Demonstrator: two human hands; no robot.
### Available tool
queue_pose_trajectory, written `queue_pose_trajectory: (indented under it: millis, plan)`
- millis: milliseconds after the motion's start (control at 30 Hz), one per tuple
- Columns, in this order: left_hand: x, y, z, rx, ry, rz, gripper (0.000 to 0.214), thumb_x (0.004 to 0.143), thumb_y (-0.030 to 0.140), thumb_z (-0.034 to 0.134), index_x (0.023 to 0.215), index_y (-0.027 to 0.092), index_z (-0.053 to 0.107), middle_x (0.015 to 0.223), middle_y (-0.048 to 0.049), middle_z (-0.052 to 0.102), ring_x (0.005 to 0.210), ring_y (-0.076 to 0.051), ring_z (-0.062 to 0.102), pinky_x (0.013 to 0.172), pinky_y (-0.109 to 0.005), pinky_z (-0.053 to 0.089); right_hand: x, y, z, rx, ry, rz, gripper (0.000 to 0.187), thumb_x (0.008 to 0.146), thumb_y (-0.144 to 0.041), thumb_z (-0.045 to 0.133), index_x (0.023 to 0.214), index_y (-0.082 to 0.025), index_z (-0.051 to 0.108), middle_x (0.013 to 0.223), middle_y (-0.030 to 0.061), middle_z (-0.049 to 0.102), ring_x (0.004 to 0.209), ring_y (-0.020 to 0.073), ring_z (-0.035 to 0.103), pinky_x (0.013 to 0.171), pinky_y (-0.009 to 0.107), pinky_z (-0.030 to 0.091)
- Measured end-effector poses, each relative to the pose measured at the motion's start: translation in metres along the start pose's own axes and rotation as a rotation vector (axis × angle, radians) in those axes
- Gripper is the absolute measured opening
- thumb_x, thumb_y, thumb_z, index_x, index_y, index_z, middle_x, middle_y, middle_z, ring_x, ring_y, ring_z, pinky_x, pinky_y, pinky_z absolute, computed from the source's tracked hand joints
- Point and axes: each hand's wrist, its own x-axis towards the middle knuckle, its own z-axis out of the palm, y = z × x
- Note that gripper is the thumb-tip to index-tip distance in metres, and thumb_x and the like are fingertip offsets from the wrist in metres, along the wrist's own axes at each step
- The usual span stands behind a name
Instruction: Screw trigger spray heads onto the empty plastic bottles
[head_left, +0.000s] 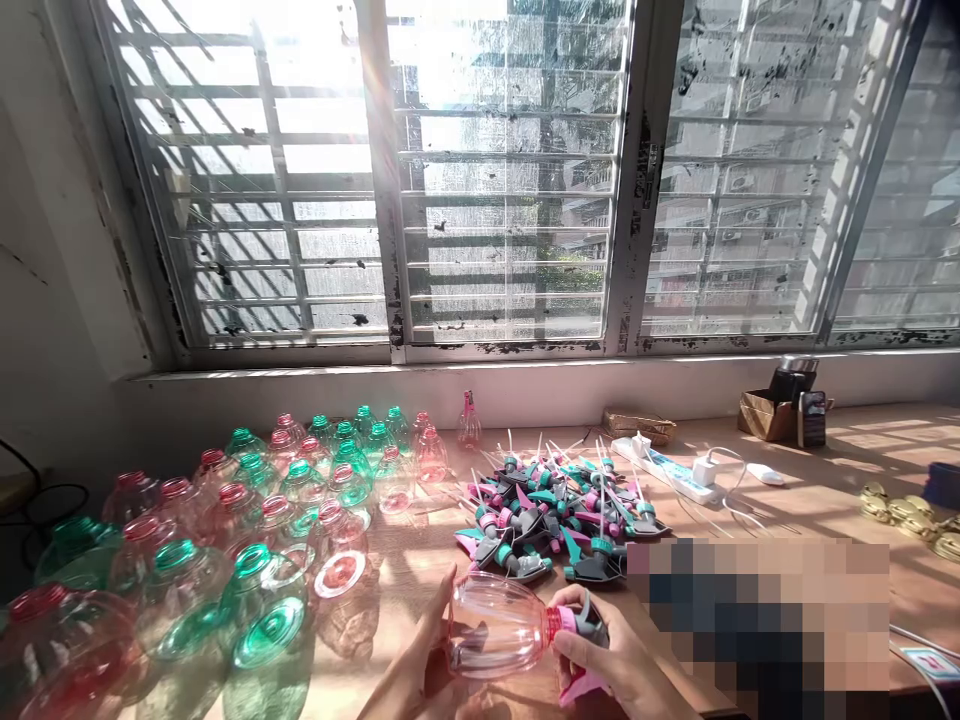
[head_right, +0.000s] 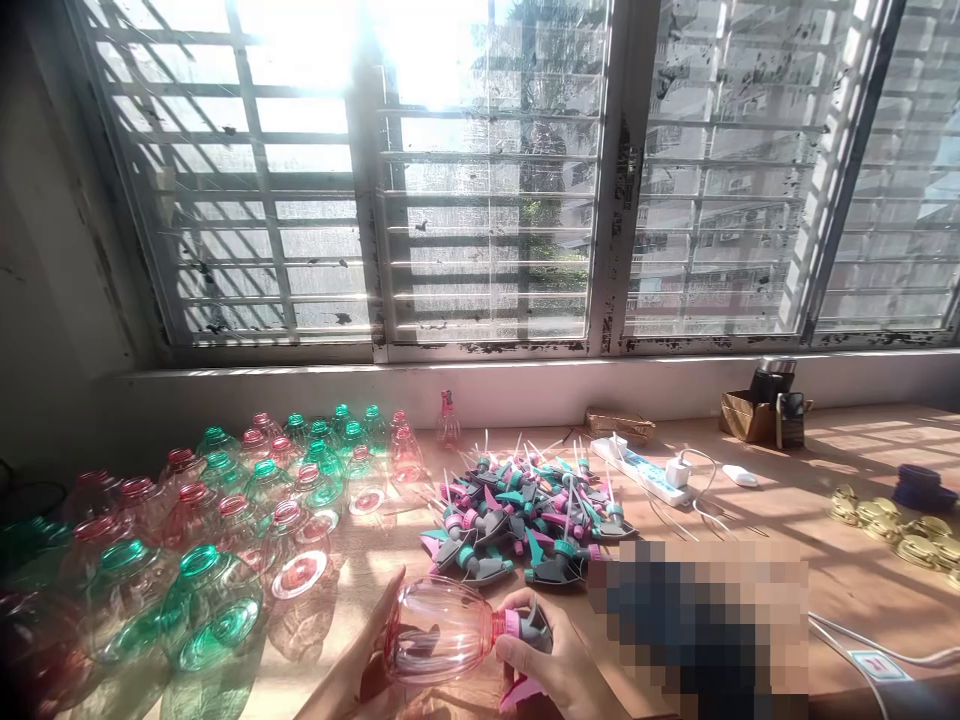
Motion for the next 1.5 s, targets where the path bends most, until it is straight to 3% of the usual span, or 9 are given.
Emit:
queue_pose_trajectory:
  millis: [100, 267, 367, 500, 633, 800, 1100, 1267, 1500]
  plan:
    - [0.0, 0.004, 0.002, -0.06, -0.028, -0.012, 0.116, 0.089, 0.054, 0.077, 0.165, 0.039, -0.011, 0.115, -0.0064, 0.07, 0.105, -0.029, 0.071, 0.103, -0.044, 0.052, 0.002, 0.004, -0.002, 0.007, -0.018, -0.016, 0.051, 0.075, -0.054, 0.09, 0.099, -0.018, 0.063, 0.069, -0.0027, 0.069, 0.059, 0.0142, 0.064, 0.057, 0.025, 0.053]
    - [-0.001, -0.002, -0.001, -0.161, -0.021, -0.06, 0.111, 0.087, 0.054, 0.079, 0.166, 0.041, 0.001, 0.133, -0.0101, 0.065, 0.118, -0.034, 0.066, 0.104, -0.046, 0.052, 0.003, 0.003, -0.002, 0.019, -0.054, -0.021, 0.05, 0.075, -0.054, 0.09, 0.097, -0.018, 0.062, 0.067, -0.0026, 0.071, 0.055, 0.0139, 0.066, 0.055, 0.024, 0.05]
    - [0.0, -0.006, -0.003, -0.098, -0.007, -0.07, 0.11, 0.085, 0.058, 0.079, 0.166, 0.04, 0.007, 0.132, -0.0101, 0.063, 0.107, -0.032, 0.069, 0.102, -0.046, 0.053, 0.001, -0.002, 0.002, 0.021, 0.008, -0.017, 0.05, 0.074, -0.056, 0.09, 0.095, -0.019, 0.064, 0.068, -0.0025, 0.071, 0.056, 0.0142, 0.066, 0.056, 0.025, 0.051]
    - [0.001, -0.003, -0.002, -0.098, -0.012, -0.044, 0.109, 0.089, 0.057, 0.075, 0.166, 0.04, 0.0, 0.13, -0.0108, 0.064, 0.095, -0.026, 0.069, 0.095, -0.043, 0.055, -0.002, -0.007, 0.005, 0.034, 0.039, -0.027, 0.047, 0.074, -0.053, 0.091, 0.093, -0.019, 0.065, 0.069, -0.003, 0.07, 0.059, 0.0142, 0.064, 0.057, 0.026, 0.054]
    - [-0.001, 0.003, 0.0, -0.207, -0.048, -0.078, 0.116, 0.084, 0.052, 0.083, 0.166, 0.042, 0.001, 0.125, -0.0088, 0.067, 0.108, -0.031, 0.07, 0.095, -0.042, 0.055, 0.0, -0.004, 0.003, 0.045, 0.006, -0.031, 0.048, 0.073, -0.054, 0.092, 0.091, -0.019, 0.064, 0.065, -0.0041, 0.067, 0.056, 0.0139, 0.063, 0.056, 0.025, 0.054]
    - [-0.003, -0.001, -0.001, -0.24, -0.015, -0.111, 0.111, 0.082, 0.053, 0.084, 0.166, 0.04, 0.013, 0.137, -0.011, 0.062, 0.119, -0.034, 0.067, 0.102, -0.044, 0.053, 0.003, 0.001, 0.0, 0.024, -0.008, -0.024, 0.049, 0.074, -0.056, 0.09, 0.094, -0.019, 0.064, 0.066, -0.0041, 0.066, 0.056, 0.0145, 0.063, 0.056, 0.028, 0.055]
    - [0.001, 0.001, 0.0, -0.136, -0.034, -0.069, 0.116, 0.088, 0.059, 0.076, 0.165, 0.04, -0.008, 0.121, -0.0098, 0.066, 0.091, -0.027, 0.072, 0.082, -0.038, 0.059, 0.007, 0.012, -0.006, 0.009, -0.002, -0.023, 0.05, 0.075, -0.055, 0.089, 0.096, -0.018, 0.064, 0.069, -0.0022, 0.072, 0.057, 0.0138, 0.067, 0.057, 0.025, 0.051]
    - [-0.001, -0.004, -0.004, -0.155, -0.04, -0.067, 0.119, 0.081, 0.058, 0.084, 0.167, 0.039, 0.003, 0.134, -0.0115, 0.062, 0.119, -0.035, 0.066, 0.108, -0.048, 0.049, 0.007, 0.015, -0.007, -0.012, -0.011, -0.01, 0.054, 0.071, -0.058, 0.091, 0.097, -0.019, 0.064, 0.07, -0.0022, 0.072, 0.058, 0.0162, 0.069, 0.057, 0.027, 0.054]
    - [0.0, -0.004, -0.001, -0.192, -0.024, -0.041, 0.11, 0.085, 0.056, 0.081, 0.166, 0.04, 0.008, 0.14, -0.013, 0.058, 0.125, -0.037, 0.065, 0.103, -0.044, 0.052, 0.006, 0.007, -0.004, 0.0, -0.02, -0.009, 0.052, 0.074, -0.058, 0.089, 0.096, -0.019, 0.064, 0.067, -0.0027, 0.071, 0.056, 0.0155, 0.068, 0.057, 0.027, 0.053]
